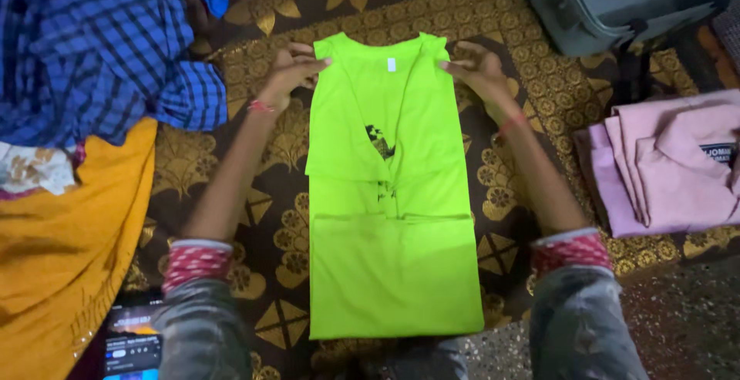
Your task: The person folds a neon green sleeveless shirt and a pink button-down shirt by hand on a bed before stacking them.
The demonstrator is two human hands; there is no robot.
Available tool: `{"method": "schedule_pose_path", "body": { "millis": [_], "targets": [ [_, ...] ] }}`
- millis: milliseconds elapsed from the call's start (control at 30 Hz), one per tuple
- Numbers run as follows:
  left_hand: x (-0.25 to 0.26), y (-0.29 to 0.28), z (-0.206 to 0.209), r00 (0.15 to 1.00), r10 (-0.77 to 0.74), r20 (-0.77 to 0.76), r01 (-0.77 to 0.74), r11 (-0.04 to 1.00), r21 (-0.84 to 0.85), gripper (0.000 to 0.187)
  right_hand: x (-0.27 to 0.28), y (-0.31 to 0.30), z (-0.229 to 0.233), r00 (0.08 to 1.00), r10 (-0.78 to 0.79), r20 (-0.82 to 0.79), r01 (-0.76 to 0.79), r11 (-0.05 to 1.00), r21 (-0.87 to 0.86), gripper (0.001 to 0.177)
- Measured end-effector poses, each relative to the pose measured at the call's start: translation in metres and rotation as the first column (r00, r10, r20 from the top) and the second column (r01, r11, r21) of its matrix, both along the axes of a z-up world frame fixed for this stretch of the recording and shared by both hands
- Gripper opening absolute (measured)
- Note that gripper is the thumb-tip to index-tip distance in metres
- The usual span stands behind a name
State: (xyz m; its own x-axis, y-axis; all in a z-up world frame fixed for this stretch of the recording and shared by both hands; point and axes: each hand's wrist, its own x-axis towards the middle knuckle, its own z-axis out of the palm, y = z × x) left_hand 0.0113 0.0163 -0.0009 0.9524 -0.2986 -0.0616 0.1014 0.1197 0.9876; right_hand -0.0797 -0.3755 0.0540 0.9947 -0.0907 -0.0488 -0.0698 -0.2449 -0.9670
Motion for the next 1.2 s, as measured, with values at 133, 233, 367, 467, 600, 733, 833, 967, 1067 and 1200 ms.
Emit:
{"method": "schedule_pose_path", "body": {
  "millis": [133, 233, 367, 467, 600, 733, 833, 967, 1067, 1200],
  "targets": [
    [0.048, -0.011, -0.023, 1.000, 0.020, -0.020, -0.017, 0.989, 0.147, 0.038, 0.045, 0.002, -0.009, 0.983, -0.103, -0.152, 0.095, 0.994, -0.057, 0.069],
    [0.076, -0.009, -0.035, 0.997, 0.059, -0.049, -0.050, 0.984, 0.172, 0.033, 0.071, -0.007, -0.023, 0.996, 0.007, -0.089, -0.004, 0.999, 0.035, 0.071],
    [0.139, -0.020, -0.015, 0.970, 0.201, 0.135, -0.227, 0.949, 0.217, 0.033, 0.151, -0.033, -0.035, 0.997, -0.072, 0.038, 0.070, 0.997, 0.043, 0.070],
    [0.182, -0.029, 0.033, 0.942, 0.214, 0.257, -0.167, 0.967, -0.192, 0.031, 0.196, -0.041, -0.032, 0.977, -0.143, 0.155, 0.139, 0.990, 0.040, 0.070],
    [0.180, -0.066, 0.065, 0.255, 0.164, 0.953, -0.833, 0.537, 0.130, 0.087, 0.239, -0.038, 0.007, 0.847, -0.103, 0.521, 0.213, 0.965, -0.155, 0.070],
    [0.102, -0.081, 0.048, 0.443, 0.010, 0.896, -0.776, 0.504, 0.378, 0.044, 0.175, -0.030, -0.010, 0.525, 0.230, 0.819, 0.262, 0.872, -0.413, 0.049],
    [0.017, -0.059, 0.055, 0.847, -0.354, 0.396, -0.107, 0.616, 0.780, 0.038, 0.068, -0.021, 0.002, 0.815, 0.365, 0.450, -0.050, 0.818, -0.573, 0.023],
    [-0.070, -0.031, 0.051, 0.698, -0.628, 0.345, -0.061, 0.428, 0.902, 0.051, -0.052, 0.006, 0.045, 0.883, 0.470, 0.011, -0.321, 0.619, -0.717, 0.040],
    [-0.092, -0.025, 0.039, 0.525, -0.649, 0.550, -0.159, 0.560, 0.813, 0.061, -0.085, 0.015, 0.047, 0.865, 0.498, -0.060, -0.398, 0.607, -0.688, 0.057],
    [-0.106, -0.030, 0.061, 0.768, -0.589, 0.251, 0.013, 0.406, 0.914, 0.053, -0.088, 0.015, 0.037, 0.883, 0.415, -0.221, -0.442, 0.574, -0.689, 0.051]
  ]
}}
